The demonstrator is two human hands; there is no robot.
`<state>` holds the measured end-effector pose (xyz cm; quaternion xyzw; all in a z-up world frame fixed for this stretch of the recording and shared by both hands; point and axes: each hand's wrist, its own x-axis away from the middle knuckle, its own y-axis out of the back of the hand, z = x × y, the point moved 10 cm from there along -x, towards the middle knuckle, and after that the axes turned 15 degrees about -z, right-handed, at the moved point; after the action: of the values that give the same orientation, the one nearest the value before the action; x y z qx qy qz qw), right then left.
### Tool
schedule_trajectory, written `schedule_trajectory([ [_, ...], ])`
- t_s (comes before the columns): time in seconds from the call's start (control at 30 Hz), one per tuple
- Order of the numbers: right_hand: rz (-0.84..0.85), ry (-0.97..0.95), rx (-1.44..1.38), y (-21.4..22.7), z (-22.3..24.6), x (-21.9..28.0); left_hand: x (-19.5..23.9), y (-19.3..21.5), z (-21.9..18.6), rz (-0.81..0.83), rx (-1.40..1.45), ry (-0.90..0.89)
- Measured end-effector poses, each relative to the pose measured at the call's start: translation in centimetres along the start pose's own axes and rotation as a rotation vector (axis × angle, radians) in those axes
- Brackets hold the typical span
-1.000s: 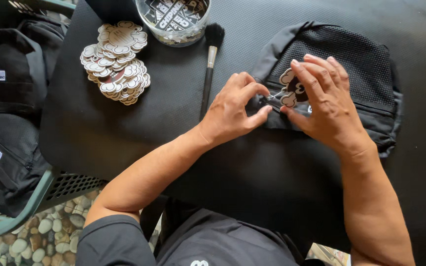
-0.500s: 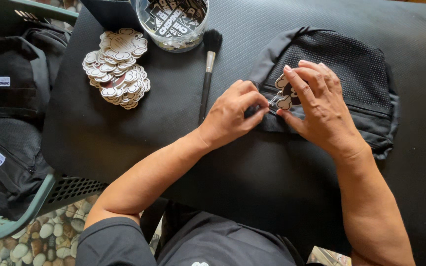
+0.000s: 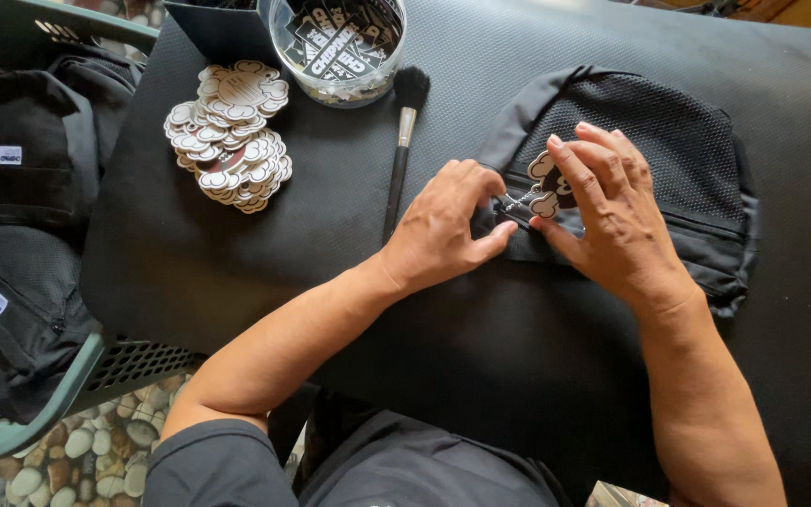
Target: The person attaches a small bear-shaped keychain to the zipper of a black mesh bag. They then use a brush to dust the bag and place it into a clear plastic bag.
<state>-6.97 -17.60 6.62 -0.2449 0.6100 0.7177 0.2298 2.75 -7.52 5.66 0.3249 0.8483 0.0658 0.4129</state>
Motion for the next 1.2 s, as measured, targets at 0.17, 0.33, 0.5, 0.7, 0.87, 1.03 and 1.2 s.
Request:
schedule_trajectory([
  [0.17,-0.011,-0.001,-0.001,-0.2,-0.2,0.2,0.0,-0.2,0.1,-0.014,0.0,-0.019],
  [0.33,0.006,-0.023,-0.013,-0.4,-0.5,0.4,-0.1,-0.1,0.4,-0.019,0.016,0.012],
  [0.5,0.072,-0.088,-0.063,-0.8,-0.8,0.5,-0.2,-0.1,0.7,-0.026,0.001,0.032],
  [0.7,0.141,-0.152,-0.067,-1.9,-1.7,1.3,-0.3,0.5,0.7,-0.06,-0.021,0.043],
  [0.87,0.192,-0.195,-0.118,-2.5,-2.2,1.9,0.0,0.2,1.2,-0.047,-0.034,0.048],
  [1.03,0.193,-0.195,-0.181,-2.4,-2.6,2.1,0.2,0.5,1.6,-0.091,-0.045,0.073],
  [1.2,0.103,-0.232,-0.147,-2.3,-4.2,2.5,0.9,-0.2,3.1,-0.042,-0.066,0.134],
])
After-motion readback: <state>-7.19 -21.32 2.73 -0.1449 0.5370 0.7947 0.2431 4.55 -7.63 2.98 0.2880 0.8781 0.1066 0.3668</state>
